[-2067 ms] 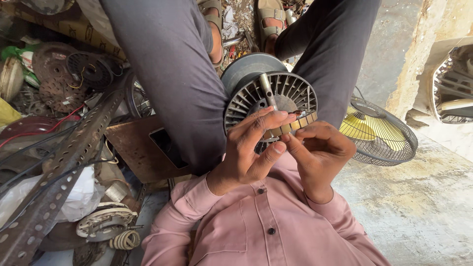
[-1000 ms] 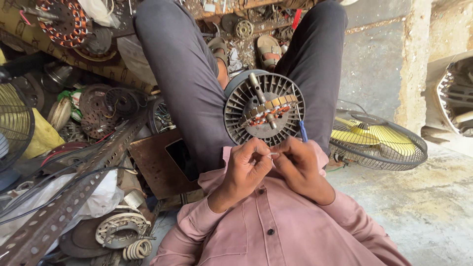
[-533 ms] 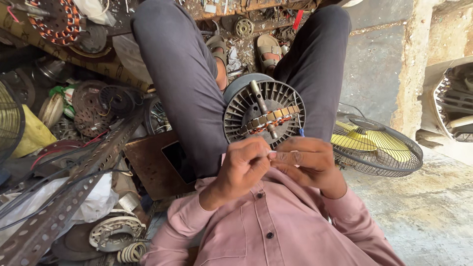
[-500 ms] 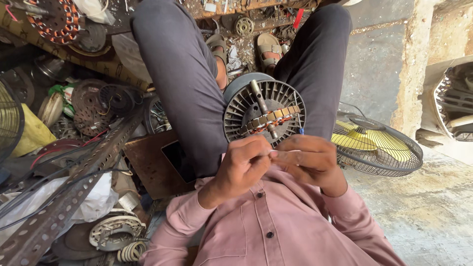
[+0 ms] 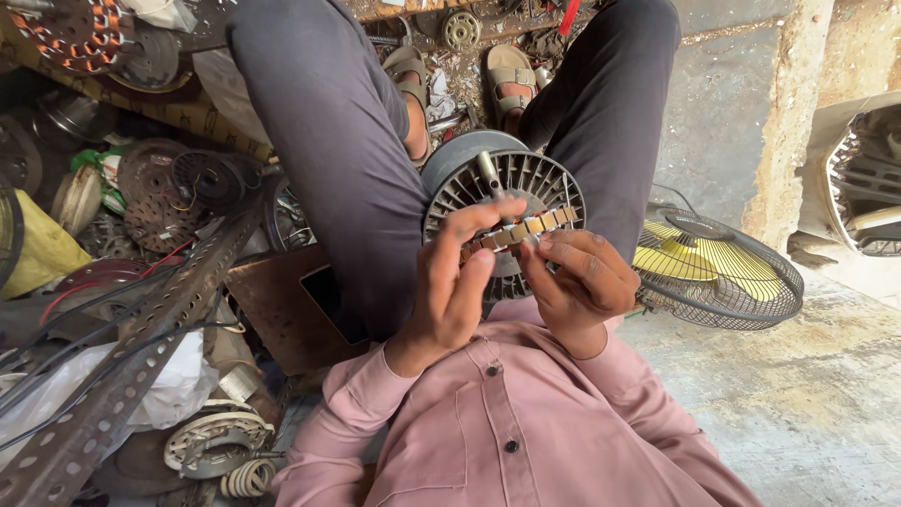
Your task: The person assembles and wires a ceiling fan stator by hand, inserting small copper wire connections and using a screwdriver to adjust components.
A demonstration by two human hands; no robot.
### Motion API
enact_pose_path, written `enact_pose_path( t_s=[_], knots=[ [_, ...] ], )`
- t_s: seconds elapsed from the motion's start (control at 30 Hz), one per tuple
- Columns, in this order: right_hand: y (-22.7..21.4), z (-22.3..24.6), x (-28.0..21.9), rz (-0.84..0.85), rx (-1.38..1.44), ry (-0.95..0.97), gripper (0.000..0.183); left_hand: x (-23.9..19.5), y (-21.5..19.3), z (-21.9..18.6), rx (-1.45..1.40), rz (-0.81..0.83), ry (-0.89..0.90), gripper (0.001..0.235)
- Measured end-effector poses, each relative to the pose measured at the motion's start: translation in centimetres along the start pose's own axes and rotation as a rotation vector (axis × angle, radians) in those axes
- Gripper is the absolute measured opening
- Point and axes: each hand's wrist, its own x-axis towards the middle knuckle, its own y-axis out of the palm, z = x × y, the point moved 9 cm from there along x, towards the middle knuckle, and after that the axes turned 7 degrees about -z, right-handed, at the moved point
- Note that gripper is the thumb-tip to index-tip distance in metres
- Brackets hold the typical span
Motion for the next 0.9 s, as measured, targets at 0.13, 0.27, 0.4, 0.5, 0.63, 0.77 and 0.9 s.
enact_pose_path(
  t_s=[0.13, 0.27, 0.4, 0.5, 0.63, 0.77, 0.9],
  knots=[
    [0.4, -1.4, -0.3, 0.028, -0.010, 0.167, 0.026, -0.8, -0.1, 1.7, -0.137, 0.013, -0.082, 0.025],
    [0.7, -0.7, 0.5, 0.152, 0.020, 0.125, 0.032, -0.7, 0.0, 1.9, -0.051, 0.019, -0.021, 0.030],
    [0.9, 0.0, 1.3, 0.278, -0.037, 0.106, 0.023, -0.3, 0.3, 1.5, 0.164, -0.034, 0.105, 0.036],
    [1.0, 0.6, 1.7, 0.334, -0.069, 0.056, 0.026, -0.3, 0.4, 1.2, 0.280, -0.051, 0.152, 0.038],
    [0.8, -0.4, 2.0, 0.249, -0.021, 0.074, 0.027, -0.5, 0.5, 1.4, 0.264, -0.050, 0.190, 0.039],
    [1.0, -1.9, 2.1, 0.222, 0.089, 0.116, 0.038, -0.6, 0.5, 1.7, 0.254, -0.083, 0.187, 0.047],
    [1.8, -2.7, 1.4, 0.247, 0.194, 0.156, 0.047, 0.0, 0.4, 1.3, 0.247, -0.108, 0.180, 0.053]
  ],
)
